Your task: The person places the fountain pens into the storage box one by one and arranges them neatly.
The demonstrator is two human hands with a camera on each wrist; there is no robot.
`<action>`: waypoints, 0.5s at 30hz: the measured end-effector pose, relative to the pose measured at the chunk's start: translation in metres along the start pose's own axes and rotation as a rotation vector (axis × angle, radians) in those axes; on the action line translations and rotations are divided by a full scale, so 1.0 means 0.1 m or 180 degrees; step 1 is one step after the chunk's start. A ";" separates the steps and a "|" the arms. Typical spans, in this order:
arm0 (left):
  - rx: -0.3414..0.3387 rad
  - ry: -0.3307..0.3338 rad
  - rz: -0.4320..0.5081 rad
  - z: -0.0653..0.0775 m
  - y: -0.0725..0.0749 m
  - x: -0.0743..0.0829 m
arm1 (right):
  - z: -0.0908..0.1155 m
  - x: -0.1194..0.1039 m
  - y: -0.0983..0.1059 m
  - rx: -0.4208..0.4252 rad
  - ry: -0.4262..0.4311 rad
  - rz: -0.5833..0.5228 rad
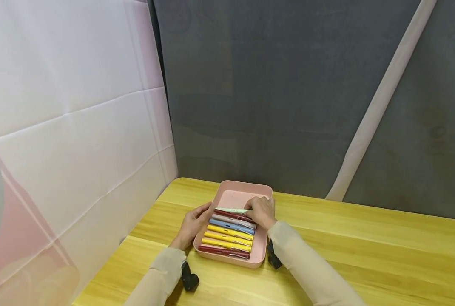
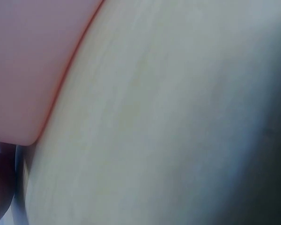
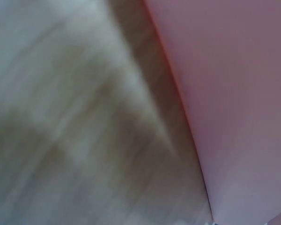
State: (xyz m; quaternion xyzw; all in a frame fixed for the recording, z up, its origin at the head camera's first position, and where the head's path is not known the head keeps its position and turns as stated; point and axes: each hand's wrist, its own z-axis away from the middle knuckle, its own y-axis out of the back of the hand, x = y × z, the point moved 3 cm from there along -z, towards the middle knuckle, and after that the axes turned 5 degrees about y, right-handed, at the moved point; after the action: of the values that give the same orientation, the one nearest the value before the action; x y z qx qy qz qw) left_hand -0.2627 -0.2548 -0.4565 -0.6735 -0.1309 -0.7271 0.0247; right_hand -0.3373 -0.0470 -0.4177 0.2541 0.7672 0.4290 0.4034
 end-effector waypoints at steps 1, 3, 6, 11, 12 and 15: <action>-0.0007 -0.0023 0.0000 0.00 0.00 0.00 | 0.00 0.00 0.00 0.0001 -0.0002 0.0012; -0.0018 -0.0125 0.0011 0.01 0.00 0.01 | 0.00 0.01 0.01 0.0004 0.0000 0.0039; -0.0037 -0.0284 0.0021 0.03 0.01 0.02 | 0.00 0.02 0.01 -0.0014 0.0006 0.0073; -0.0053 -0.0225 0.0052 0.03 0.00 0.03 | -0.01 0.02 0.01 -0.0030 0.0038 0.0119; -0.0041 -0.0158 0.0058 0.02 0.00 0.03 | -0.01 0.02 0.01 -0.0034 0.0039 0.0128; -0.0031 -0.0060 0.0056 0.01 -0.01 0.02 | -0.02 0.02 0.00 -0.0055 0.0022 0.0139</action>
State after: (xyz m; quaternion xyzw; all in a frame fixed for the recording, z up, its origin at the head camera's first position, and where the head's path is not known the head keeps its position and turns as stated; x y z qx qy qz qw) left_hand -0.2623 -0.2532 -0.4544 -0.6816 -0.1216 -0.7211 0.0266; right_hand -0.3398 -0.0461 -0.4182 0.2657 0.7592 0.4452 0.3935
